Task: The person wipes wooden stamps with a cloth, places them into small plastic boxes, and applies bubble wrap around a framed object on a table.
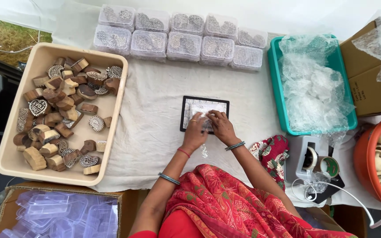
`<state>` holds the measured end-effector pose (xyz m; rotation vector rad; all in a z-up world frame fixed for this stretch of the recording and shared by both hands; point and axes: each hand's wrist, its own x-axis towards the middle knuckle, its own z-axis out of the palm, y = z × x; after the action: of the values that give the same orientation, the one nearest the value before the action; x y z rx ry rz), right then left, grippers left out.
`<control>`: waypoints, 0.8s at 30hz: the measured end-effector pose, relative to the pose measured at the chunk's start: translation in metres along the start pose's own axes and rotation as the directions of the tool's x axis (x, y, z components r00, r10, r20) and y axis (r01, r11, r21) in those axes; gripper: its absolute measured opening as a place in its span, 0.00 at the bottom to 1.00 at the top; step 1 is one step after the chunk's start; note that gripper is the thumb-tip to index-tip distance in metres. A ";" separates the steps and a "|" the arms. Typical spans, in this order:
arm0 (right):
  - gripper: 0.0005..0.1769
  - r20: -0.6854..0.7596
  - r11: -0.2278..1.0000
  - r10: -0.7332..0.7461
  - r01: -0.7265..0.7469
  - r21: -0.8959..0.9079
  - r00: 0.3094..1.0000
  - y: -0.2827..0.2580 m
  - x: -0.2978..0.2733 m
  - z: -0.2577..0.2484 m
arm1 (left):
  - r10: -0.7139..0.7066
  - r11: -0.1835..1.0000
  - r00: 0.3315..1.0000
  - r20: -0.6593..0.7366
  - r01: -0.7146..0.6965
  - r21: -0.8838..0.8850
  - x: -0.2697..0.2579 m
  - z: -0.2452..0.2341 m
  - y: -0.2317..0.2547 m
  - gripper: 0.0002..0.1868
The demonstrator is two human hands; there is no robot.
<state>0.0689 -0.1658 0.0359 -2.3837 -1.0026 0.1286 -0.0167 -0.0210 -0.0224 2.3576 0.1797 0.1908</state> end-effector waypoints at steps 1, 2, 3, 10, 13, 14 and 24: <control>0.23 -0.002 1.000 0.001 -0.001 0.002 1.000 -0.002 0.000 0.000 | 0.002 1.000 1.000 0.002 -0.002 0.002 0.000 -0.001 -0.009 0.33; 0.22 0.002 1.000 0.018 -0.018 -0.005 1.000 -0.004 0.001 -0.001 | -0.062 0.979 0.991 -0.115 0.038 -0.199 -0.001 -0.003 -0.018 0.27; 0.21 0.006 0.999 0.035 -0.035 -0.014 0.999 -0.005 0.002 -0.002 | -0.147 0.917 0.965 -0.215 0.051 -0.396 0.000 -0.004 -0.027 0.23; 0.21 0.004 0.997 0.062 -0.062 -0.034 0.998 -0.008 0.001 0.001 | -0.236 0.849 0.951 -0.199 0.102 -0.518 0.009 -0.019 -0.028 0.18; 0.23 -0.029 0.997 0.048 -0.050 -0.055 0.998 -0.008 -0.002 0.003 | -0.125 0.937 0.970 -0.209 0.046 -0.347 0.013 -0.019 -0.022 0.16; 0.23 -0.034 0.997 0.050 -0.052 -0.057 0.998 -0.008 -0.002 0.004 | -0.119 0.960 0.971 -0.209 0.059 -0.273 0.015 -0.019 -0.021 0.16; 0.23 -0.046 0.995 0.058 -0.061 -0.078 0.997 -0.010 -0.002 0.006 | 0.027 0.996 0.980 -0.197 -0.009 0.093 0.020 -0.031 -0.007 0.15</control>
<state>0.0597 -0.1587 0.0357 -2.4782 -0.9328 0.0597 -0.0033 0.0094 -0.0036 2.4302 0.2679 0.4353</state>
